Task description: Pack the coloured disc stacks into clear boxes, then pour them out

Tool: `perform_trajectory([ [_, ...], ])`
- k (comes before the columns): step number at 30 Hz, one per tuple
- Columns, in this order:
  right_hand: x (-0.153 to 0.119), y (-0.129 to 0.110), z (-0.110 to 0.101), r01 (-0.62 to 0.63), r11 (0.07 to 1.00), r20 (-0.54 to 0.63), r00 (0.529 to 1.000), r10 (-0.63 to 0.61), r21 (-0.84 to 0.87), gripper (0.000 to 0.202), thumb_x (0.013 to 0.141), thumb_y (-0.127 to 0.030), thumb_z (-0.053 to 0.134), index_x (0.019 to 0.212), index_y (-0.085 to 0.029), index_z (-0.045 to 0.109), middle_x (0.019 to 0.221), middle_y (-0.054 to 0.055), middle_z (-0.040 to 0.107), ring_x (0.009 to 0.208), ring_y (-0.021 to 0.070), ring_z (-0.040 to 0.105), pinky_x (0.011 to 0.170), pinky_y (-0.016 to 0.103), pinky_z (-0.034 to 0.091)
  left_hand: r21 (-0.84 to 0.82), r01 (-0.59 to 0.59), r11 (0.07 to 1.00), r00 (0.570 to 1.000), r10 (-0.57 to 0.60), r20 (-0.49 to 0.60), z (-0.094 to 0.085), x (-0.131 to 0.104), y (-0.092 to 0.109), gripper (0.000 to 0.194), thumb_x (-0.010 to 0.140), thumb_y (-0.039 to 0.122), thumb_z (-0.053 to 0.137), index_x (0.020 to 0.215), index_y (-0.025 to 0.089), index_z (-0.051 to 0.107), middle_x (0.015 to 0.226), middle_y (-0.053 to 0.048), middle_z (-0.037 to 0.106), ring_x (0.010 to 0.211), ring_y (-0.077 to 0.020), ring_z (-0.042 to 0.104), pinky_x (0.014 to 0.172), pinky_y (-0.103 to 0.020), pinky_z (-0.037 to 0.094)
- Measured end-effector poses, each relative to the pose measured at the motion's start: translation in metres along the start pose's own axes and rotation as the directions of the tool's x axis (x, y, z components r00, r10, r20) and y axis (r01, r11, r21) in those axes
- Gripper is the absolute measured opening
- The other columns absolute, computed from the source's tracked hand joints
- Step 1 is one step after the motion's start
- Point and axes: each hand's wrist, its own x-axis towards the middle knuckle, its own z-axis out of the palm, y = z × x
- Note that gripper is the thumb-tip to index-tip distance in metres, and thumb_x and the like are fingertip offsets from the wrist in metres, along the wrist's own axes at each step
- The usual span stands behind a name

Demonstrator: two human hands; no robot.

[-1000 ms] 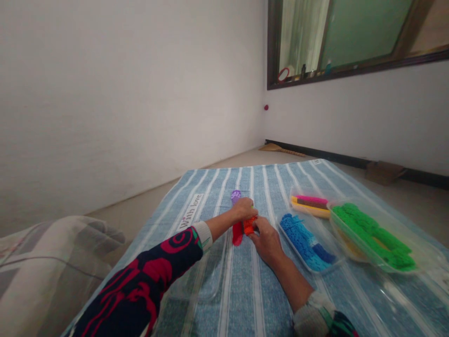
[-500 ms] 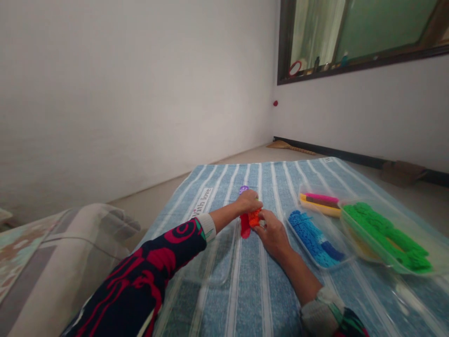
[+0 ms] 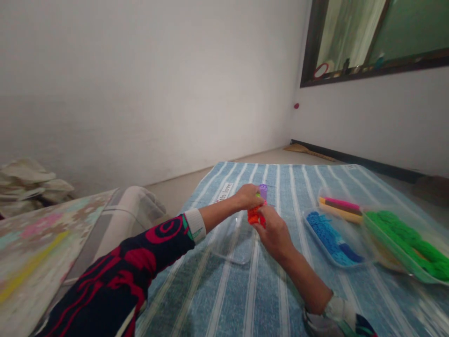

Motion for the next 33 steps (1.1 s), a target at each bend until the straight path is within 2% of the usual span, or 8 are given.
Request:
perform_trajectory([
  [6, -0.006, -0.023, 0.012, 0.019, 0.999, 0.066, 0.998, -0.022, 0.04, 0.02, 0.077, -0.01, 0.052, 0.094, -0.019, 0.053, 0.094, 0.007, 0.06, 0.087, 0.0202, 0.057, 0.075, 0.032, 0.045, -0.003, 0.054, 0.999, 0.998, -0.054, 0.017, 0.004, -0.026, -0.02, 0.031, 0.071, 0.03, 0.054, 0.089, 0.015, 0.074, 0.088, -0.007, 0.073, 0.081, -0.0195, 0.063, 0.068, -0.025, 0.045],
  [14, -0.021, -0.033, 0.024, -0.035, 0.999, 0.176, 0.984, 0.034, 0.003, 0.023, 0.077, -0.01, 0.053, 0.098, -0.018, 0.054, 0.097, 0.007, 0.06, 0.091, 0.0206, 0.056, 0.079, 0.032, 0.046, -0.043, 0.074, 0.996, 0.996, -0.072, 0.057, 0.024, -0.04, -0.033, 0.031, 0.07, 0.028, 0.054, 0.09, 0.015, 0.074, 0.088, -0.007, 0.073, 0.081, -0.0188, 0.063, 0.068, -0.024, 0.045],
  [24, -0.022, -0.048, 0.032, -0.122, 0.977, 0.294, 0.941, 0.17, -0.173, 0.027, 0.08, -0.011, 0.053, 0.106, -0.018, 0.055, 0.106, 0.008, 0.06, 0.094, 0.0202, 0.058, 0.079, 0.029, 0.046, -0.135, 0.006, 0.991, 0.992, 0.012, 0.129, 0.036, -0.038, -0.05, 0.027, 0.069, 0.028, 0.054, 0.083, 0.015, 0.073, 0.077, -0.003, 0.07, 0.073, -0.0157, 0.059, 0.061, -0.022, 0.042],
  [28, -0.02, -0.055, 0.036, -0.136, 0.966, 0.324, 0.923, 0.205, -0.221, 0.029, 0.08, -0.013, 0.053, 0.109, -0.018, 0.054, 0.108, 0.009, 0.06, 0.095, 0.021, 0.059, 0.078, 0.03, 0.046, -0.149, -0.011, 0.989, 0.982, 0.039, 0.185, 0.04, -0.035, -0.057, 0.025, 0.067, 0.027, 0.055, 0.08, 0.014, 0.073, 0.072, -0.003, 0.068, 0.07, -0.0153, 0.058, 0.059, -0.021, 0.042],
  [33, -0.017, -0.064, 0.04, -0.143, 0.941, 0.375, 0.891, 0.257, -0.306, 0.031, 0.082, -0.015, 0.053, 0.112, -0.018, 0.053, 0.111, 0.009, 0.059, 0.094, 0.0212, 0.06, 0.074, 0.03, 0.046, -0.154, -0.029, 0.988, 0.957, 0.072, 0.28, 0.043, -0.033, -0.063, 0.027, 0.069, 0.023, 0.053, 0.086, 0.014, 0.072, 0.073, -0.002, 0.068, 0.065, -0.0127, 0.058, 0.056, -0.019, 0.043],
])
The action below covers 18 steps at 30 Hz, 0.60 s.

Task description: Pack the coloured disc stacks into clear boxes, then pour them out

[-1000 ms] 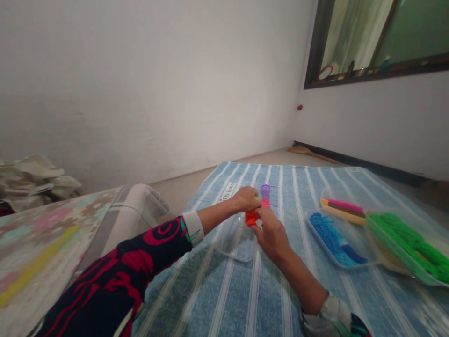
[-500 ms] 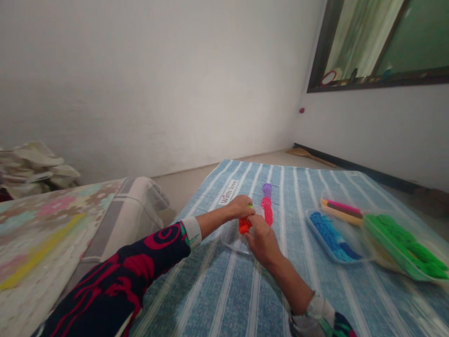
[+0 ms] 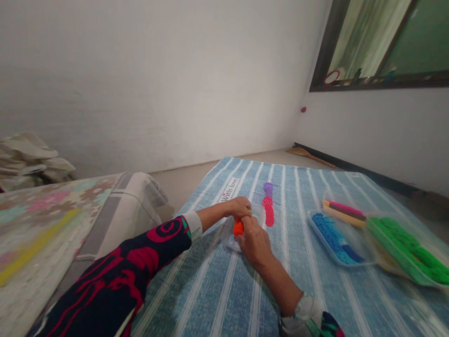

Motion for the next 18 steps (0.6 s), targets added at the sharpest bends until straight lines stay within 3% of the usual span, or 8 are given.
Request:
perform_trajectory([
  [9, 0.003, -0.004, 0.003, -0.012, 0.997, 0.14, 0.99, 0.022, -0.072, 0.034, 0.082, -0.012, 0.048, 0.116, -0.014, 0.054, 0.118, 0.014, 0.059, 0.091, 0.0221, 0.063, 0.074, 0.032, 0.047, 0.23, -0.103, 0.968, 0.99, 0.077, 0.119, -0.002, 0.009, 0.009, 0.021, 0.061, 0.013, 0.058, 0.076, 0.015, 0.072, 0.074, -0.004, 0.072, 0.066, -0.0159, 0.06, 0.063, -0.023, 0.046],
  [13, 0.004, -0.001, 0.004, 0.015, 0.997, 0.184, 0.983, 0.0, -0.079, 0.029, 0.081, -0.014, 0.049, 0.107, -0.014, 0.061, 0.105, 0.013, 0.065, 0.089, 0.0234, 0.064, 0.071, 0.032, 0.046, 0.355, -0.101, 0.929, 0.992, 0.067, 0.105, 0.0, 0.009, 0.014, 0.018, 0.057, 0.011, 0.062, 0.072, 0.015, 0.072, 0.075, -0.01, 0.072, 0.071, -0.0222, 0.064, 0.068, -0.03, 0.05],
  [18, 0.007, 0.002, 0.007, 0.042, 0.995, 0.194, 0.981, -0.024, -0.093, 0.026, 0.078, -0.014, 0.053, 0.101, -0.015, 0.065, 0.098, 0.012, 0.068, 0.085, 0.0227, 0.065, 0.067, 0.029, 0.044, 0.454, -0.088, 0.887, 0.996, 0.083, 0.033, 0.005, 0.001, 0.008, 0.018, 0.065, 0.016, 0.061, 0.077, 0.011, 0.073, 0.083, -0.019, 0.071, 0.083, -0.032, 0.066, 0.07, -0.04, 0.051],
])
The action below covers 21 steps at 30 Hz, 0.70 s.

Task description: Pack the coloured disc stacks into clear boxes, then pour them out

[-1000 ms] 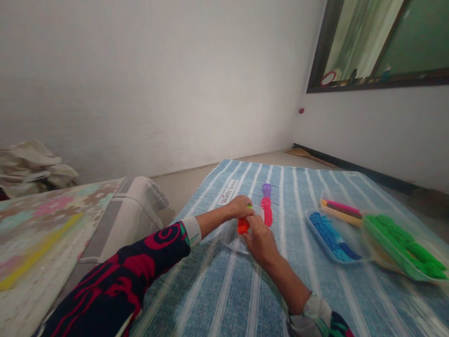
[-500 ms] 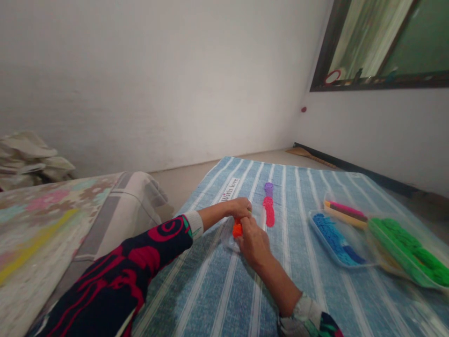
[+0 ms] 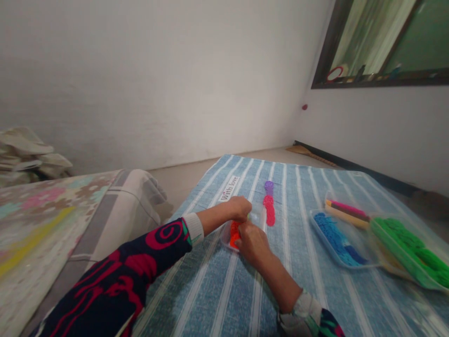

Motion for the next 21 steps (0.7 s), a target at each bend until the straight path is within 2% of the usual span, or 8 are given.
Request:
perform_trajectory([
  [4, 0.003, 0.001, 0.002, 0.016, 1.0, 0.042, 0.999, -0.016, -0.015, 0.023, 0.077, -0.016, 0.055, 0.095, -0.015, 0.068, 0.092, 0.012, 0.07, 0.082, 0.0223, 0.066, 0.064, 0.028, 0.042, 0.041, 0.001, 0.999, 0.996, 0.003, -0.087, 0.004, -0.009, -0.007, 0.023, 0.073, 0.024, 0.058, 0.086, 0.012, 0.073, 0.09, -0.019, 0.07, 0.093, -0.0328, 0.063, 0.072, -0.039, 0.051],
  [10, 0.005, 0.002, -0.001, 0.084, 0.996, 0.11, 0.991, -0.08, -0.033, 0.02, 0.074, -0.012, 0.055, 0.085, -0.013, 0.071, 0.083, 0.012, 0.071, 0.075, 0.0196, 0.064, 0.061, 0.026, 0.037, 0.084, -0.001, 0.996, 0.976, 0.019, -0.215, 0.012, -0.018, -0.012, 0.029, 0.077, 0.032, 0.056, 0.089, 0.011, 0.072, 0.096, -0.018, 0.066, 0.099, -0.0315, 0.057, 0.079, -0.04, 0.048],
  [16, 0.005, 0.004, -0.007, 0.148, 0.987, 0.134, 0.979, -0.155, 0.06, 0.018, 0.075, -0.011, 0.053, 0.073, -0.015, 0.07, 0.072, 0.007, 0.069, 0.067, 0.0153, 0.058, 0.059, 0.025, 0.031, 0.137, 0.031, 0.99, 0.939, 0.018, -0.344, 0.02, -0.02, -0.01, 0.034, 0.079, 0.04, 0.056, 0.084, 0.01, 0.072, 0.097, -0.018, 0.061, 0.102, -0.0328, 0.052, 0.081, -0.043, 0.046],
  [21, 0.003, 0.008, -0.008, 0.21, 0.969, 0.138, 0.964, -0.228, 0.131, 0.02, 0.076, -0.007, 0.051, 0.066, -0.016, 0.066, 0.065, 0.003, 0.064, 0.063, 0.0118, 0.052, 0.059, 0.023, 0.028, 0.106, 0.06, 0.993, 0.925, -0.015, -0.38, 0.022, -0.018, -0.01, 0.035, 0.082, 0.04, 0.054, 0.084, 0.009, 0.071, 0.097, -0.018, 0.059, 0.102, -0.0327, 0.049, 0.084, -0.045, 0.044],
])
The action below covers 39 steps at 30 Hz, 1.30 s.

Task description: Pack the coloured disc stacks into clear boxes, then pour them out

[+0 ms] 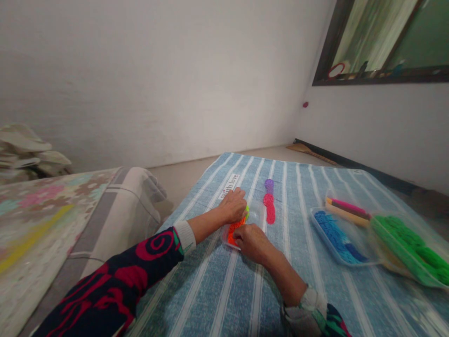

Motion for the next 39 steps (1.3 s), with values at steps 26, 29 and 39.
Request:
perform_trajectory([
  [26, 0.005, 0.004, -0.002, -0.022, 0.989, -0.032, 0.999, 0.028, 0.148, 0.019, 0.064, -0.002, 0.05, 0.064, -0.015, 0.063, 0.06, 0.0, 0.058, 0.058, 0.0102, 0.047, 0.055, 0.021, 0.028, -0.234, 0.057, 0.971, 0.992, -0.081, -0.094, 0.024, -0.012, -0.005, 0.025, 0.079, 0.025, 0.057, 0.101, 0.014, 0.065, 0.122, -0.014, 0.055, 0.114, -0.0255, 0.05, 0.099, -0.038, 0.042],
  [29, 0.005, 0.004, -0.003, 0.001, 0.993, -0.031, 1.0, 0.003, 0.118, 0.02, 0.065, -0.002, 0.049, 0.066, -0.015, 0.063, 0.062, 0.0, 0.06, 0.059, 0.0106, 0.047, 0.056, 0.022, 0.028, -0.245, 0.053, 0.968, 0.991, -0.081, -0.106, 0.024, -0.011, -0.005, 0.025, 0.079, 0.023, 0.057, 0.101, 0.013, 0.065, 0.122, -0.015, 0.055, 0.114, -0.0251, 0.051, 0.102, -0.037, 0.04],
  [39, -0.016, 0.032, -0.021, 0.092, 0.887, -0.419, 0.9, 0.121, 0.453, 0.016, 0.075, -0.012, 0.046, 0.074, -0.018, 0.061, 0.069, 0.0, 0.063, 0.061, 0.0117, 0.06, 0.063, 0.021, 0.043, -0.322, 0.063, 0.945, 0.98, -0.12, -0.159, 0.034, -0.012, -0.015, 0.034, 0.078, 0.021, 0.055, 0.112, 0.016, 0.059, 0.116, -0.01, 0.06, 0.112, -0.0217, 0.052, 0.102, -0.035, 0.04],
])
